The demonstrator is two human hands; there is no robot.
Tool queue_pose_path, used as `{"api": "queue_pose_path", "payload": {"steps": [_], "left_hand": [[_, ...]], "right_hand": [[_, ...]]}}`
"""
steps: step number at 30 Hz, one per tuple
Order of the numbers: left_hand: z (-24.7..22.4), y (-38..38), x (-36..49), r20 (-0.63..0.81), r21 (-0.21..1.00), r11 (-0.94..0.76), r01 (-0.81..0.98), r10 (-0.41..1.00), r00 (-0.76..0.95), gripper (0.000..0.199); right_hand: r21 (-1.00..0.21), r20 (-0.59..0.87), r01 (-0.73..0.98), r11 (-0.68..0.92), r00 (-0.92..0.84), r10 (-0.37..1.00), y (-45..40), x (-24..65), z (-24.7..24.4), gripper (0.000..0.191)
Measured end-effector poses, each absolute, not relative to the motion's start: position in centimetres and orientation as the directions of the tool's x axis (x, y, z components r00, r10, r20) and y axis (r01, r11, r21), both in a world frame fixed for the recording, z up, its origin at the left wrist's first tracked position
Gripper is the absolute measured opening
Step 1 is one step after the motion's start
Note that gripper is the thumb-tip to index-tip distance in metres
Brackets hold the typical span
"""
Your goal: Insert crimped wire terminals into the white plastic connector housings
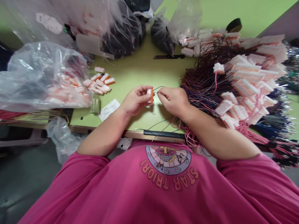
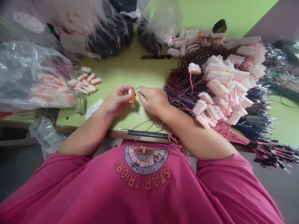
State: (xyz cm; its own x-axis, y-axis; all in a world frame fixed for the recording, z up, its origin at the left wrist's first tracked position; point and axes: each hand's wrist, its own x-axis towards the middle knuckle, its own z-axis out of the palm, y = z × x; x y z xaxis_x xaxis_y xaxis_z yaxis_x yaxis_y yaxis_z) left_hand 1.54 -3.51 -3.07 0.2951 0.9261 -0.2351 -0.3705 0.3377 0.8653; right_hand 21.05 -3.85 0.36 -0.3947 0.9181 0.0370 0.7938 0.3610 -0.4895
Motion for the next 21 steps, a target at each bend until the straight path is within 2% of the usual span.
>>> {"api": "queue_pose_path", "payload": {"steps": [4,13,21], "left_hand": [[-3.14,-3.55,1.71,-0.226,0.88,0.319,-0.352,0.933,0.28,0.049],[-3.35,-4.0,2.26,-0.159,0.965,0.202,-0.169,0.958,0.237,0.04],[-3.43,-3.98,2.42,-0.131,0.974,0.167,-0.154,0.967,0.218,0.034]], "right_hand": [[-0.494,0.014,0.8,0.341,-0.385,0.923,-3.74,20.98,0.37,0.036],[-0.357,-0.111,0.852,0.383,-0.446,0.888,-3.61,20.36,0.63,0.038],[-0.423,-0.039,0.834,0.356,-0.408,0.912,-3.58,20.34,0.08,0.033]]}}
